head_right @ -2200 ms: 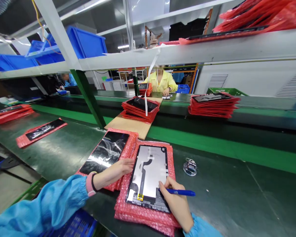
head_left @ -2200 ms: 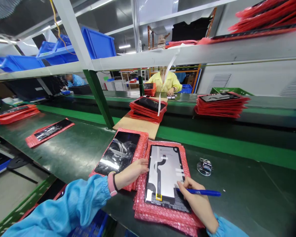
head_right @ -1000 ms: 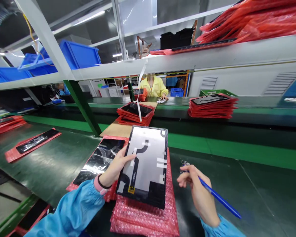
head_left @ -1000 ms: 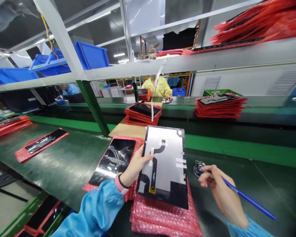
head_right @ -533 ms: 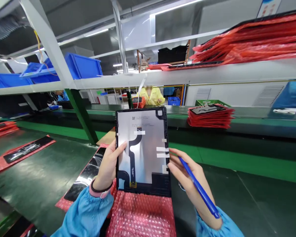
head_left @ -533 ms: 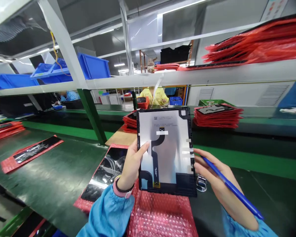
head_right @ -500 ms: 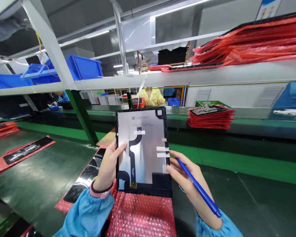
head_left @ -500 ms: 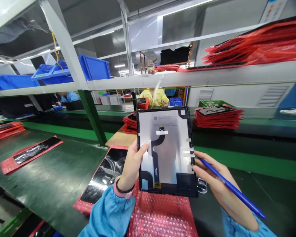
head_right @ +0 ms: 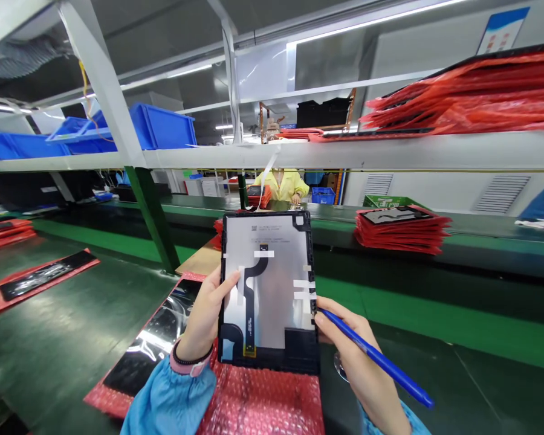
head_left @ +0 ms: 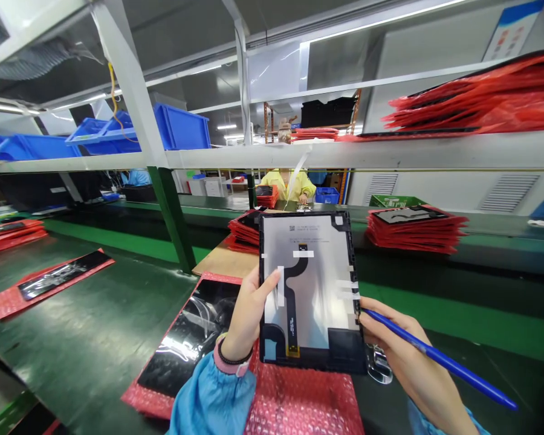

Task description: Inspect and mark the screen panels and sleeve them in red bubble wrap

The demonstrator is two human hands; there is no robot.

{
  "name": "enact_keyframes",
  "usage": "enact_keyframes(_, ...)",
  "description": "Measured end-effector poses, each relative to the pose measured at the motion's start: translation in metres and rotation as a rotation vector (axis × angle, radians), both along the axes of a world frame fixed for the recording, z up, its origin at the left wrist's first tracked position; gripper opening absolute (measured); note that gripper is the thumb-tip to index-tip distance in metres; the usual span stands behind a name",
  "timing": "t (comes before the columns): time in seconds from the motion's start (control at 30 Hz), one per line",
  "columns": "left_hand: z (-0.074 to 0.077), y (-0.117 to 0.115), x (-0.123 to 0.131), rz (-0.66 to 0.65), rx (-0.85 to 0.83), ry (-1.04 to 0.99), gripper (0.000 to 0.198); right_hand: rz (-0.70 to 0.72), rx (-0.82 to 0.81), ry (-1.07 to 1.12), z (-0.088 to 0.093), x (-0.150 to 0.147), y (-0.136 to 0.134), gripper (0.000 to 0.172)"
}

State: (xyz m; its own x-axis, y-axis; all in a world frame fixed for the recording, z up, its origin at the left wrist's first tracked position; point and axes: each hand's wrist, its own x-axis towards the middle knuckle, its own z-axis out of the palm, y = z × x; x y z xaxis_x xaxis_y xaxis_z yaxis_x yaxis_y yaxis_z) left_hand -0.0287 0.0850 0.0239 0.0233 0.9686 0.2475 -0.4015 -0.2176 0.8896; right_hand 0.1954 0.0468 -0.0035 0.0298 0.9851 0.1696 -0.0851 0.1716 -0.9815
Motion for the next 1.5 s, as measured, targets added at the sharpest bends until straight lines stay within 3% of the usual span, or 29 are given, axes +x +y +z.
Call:
enact_keyframes(0.1, -0.001, -0.001, -0.002, 0.014, 0.01, 0.022, 0.033, 0.001, 0.041, -0.032, 0.006, -0.004, -0.001, 0.042)
enact_keyframes(0.2, -0.001, -0.004, -0.001, 0.016, 0.022, 0.057, 0.035, -0.09, 0.056, -0.035, 0.007, -0.008, -0.002, 0.046)
enact_keyframes(0.37, -0.003, -0.01, 0.004, 0.01, 0.045, 0.127, 0.033, -0.334, 0.082, -0.172, 0.003, -0.014, -0.001, 0.036)
enact_keyframes(0.53, -0.004, -0.011, 0.005, -0.002, 0.041, 0.142, 0.034, -0.356, 0.12, -0.232, 0.002, -0.014, -0.002, 0.026)
enact_keyframes(0.77, 0.001, -0.006, 0.002, -0.098, -0.025, -0.001, 0.035, -0.176, 0.064, -0.016, 0.001, -0.001, -0.002, 0.019)
enact_keyframes(0.9, 0.0, -0.003, 0.002, -0.13, -0.037, -0.044, 0.036, -0.156, 0.06, 0.088, 0.003, -0.004, -0.003, 0.015)
enact_keyframes(1.03, -0.001, -0.003, 0.001, -0.099, -0.034, -0.031, 0.032, -0.148, 0.03, 0.174, 0.004, -0.007, -0.002, 0.021)
enact_keyframes(1.23, -0.002, -0.004, -0.004, 0.058, 0.069, 0.184, 0.026, -0.167, 0.104, 0.087, 0.01, -0.007, -0.003, 0.04)
enact_keyframes(1.37, -0.005, -0.006, -0.004, 0.173, 0.218, 0.386, 0.023, -0.22, 0.196, 0.193, 0.013, -0.013, -0.007, 0.044)
enact_keyframes(1.43, -0.007, -0.006, -0.003, 0.205, 0.328, 0.511, 0.02, -0.107, 0.178, 0.295, 0.011, -0.015, -0.008, 0.049)
enact_keyframes(1.5, -0.011, -0.005, -0.001, 0.184, 0.54, 0.635, 0.022, 0.092, 0.114, 0.402, 0.007, -0.018, -0.01, 0.05)
